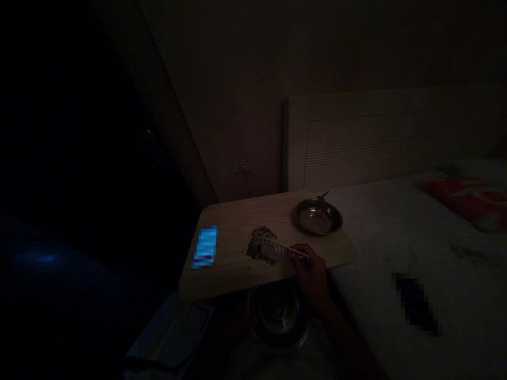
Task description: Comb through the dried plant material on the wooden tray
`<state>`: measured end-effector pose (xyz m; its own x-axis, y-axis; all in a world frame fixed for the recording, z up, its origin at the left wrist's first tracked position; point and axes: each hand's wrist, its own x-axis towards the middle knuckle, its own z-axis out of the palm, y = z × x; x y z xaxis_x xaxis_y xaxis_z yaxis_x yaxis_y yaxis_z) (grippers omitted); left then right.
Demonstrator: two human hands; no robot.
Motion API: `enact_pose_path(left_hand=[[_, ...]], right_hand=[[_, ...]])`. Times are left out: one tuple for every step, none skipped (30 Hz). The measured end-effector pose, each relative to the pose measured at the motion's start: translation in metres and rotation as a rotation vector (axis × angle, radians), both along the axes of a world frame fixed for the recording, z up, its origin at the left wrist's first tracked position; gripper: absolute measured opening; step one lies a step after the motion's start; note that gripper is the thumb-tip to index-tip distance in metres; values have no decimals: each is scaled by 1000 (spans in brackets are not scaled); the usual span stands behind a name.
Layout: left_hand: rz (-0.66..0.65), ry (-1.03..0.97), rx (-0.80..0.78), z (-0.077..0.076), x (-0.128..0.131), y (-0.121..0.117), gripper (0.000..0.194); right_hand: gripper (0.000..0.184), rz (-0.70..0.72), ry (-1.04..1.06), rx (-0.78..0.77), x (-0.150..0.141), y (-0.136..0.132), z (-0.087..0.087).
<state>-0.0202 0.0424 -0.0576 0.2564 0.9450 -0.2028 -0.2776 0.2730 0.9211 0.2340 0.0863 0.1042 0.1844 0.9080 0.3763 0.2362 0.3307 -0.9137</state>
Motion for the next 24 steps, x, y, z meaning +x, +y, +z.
enact_pose_path(left_hand=[[-8, -8, -4, 2, 1, 0, 61], [-12, -16, 0, 5, 3, 0, 63], [-4, -16, 14, 9, 4, 0, 64], [-10, -30, 26, 13, 5, -1, 69], [-27, -35, 12, 19, 6, -3, 71], [-42, -38, -9, 24, 8, -5, 71], [-71, -44, -30, 30, 9, -6, 71], [-79, -61, -33, 35, 10, -8, 73], [-83, -76, -33, 39, 11, -9, 75], [-97, -78, -35, 42, 12, -9, 76], [-102, -83, -32, 44, 12, -10, 77], [-103, -83, -29, 44, 13, -10, 76], [-102, -82, -29, 44, 13, -9, 76], [-97, -80, -30, 42, 13, -9, 75], [-89, -79, -34, 39, 13, -9, 75], [-81, -74, -38, 36, 12, -8, 74], [-80, -70, -44, 32, 11, -7, 75], [-80, -69, -49, 28, 10, -7, 75], [-86, -74, -56, 23, 9, -6, 75], [-95, -81, -55, 20, 8, -5, 76], [-105, -86, -53, 16, 7, -4, 76], [-109, -88, -43, 14, 6, -4, 76], [-112, -79, -31, 12, 5, -4, 75], [-106, -73, -18, 10, 5, -4, 75]], right_hand=[[12, 7, -6, 3, 1, 2, 0], [13, 3, -5, 4, 1, 5, 0], [13, -10, 1, 7, 1, 7, 0], [13, -21, 14, 10, 2, 8, 1], [13, -36, 24, 22, 2, 8, 1], [13, -49, 27, 37, 4, 8, 2], [14, -59, 37, 44, 5, 7, 3], [14, -69, 49, 40, 7, 5, 4], [15, -81, 64, 25, 10, 3, 4], [16, -99, 70, 8, 14, 1, 4], [17, -122, 81, -3, 17, -1, 4], [18, -135, 90, -15, 21, -3, 4], [19, -142, 95, -24, 24, -5, 3], [20, -139, 98, -35, 28, -7, 2], [20, -127, 95, -36, 30, -8, 1], [19, -116, 92, -32, 33, -10, 1], [19, -100, 87, -34, 34, -11, 0], [19, -84, 79, -35, 35, -12, 0], [19, -71, 69, -39, 36, -12, 1], [19, -60, 56, -45, 36, -13, 2], [18, -50, 44, -52, 37, -14, 3], [18, -44, 35, -54, 37, -14, 4], [18, -43, 33, -54, 37, -15, 5], [18, -41, 35, -55, 38, -15, 5]])
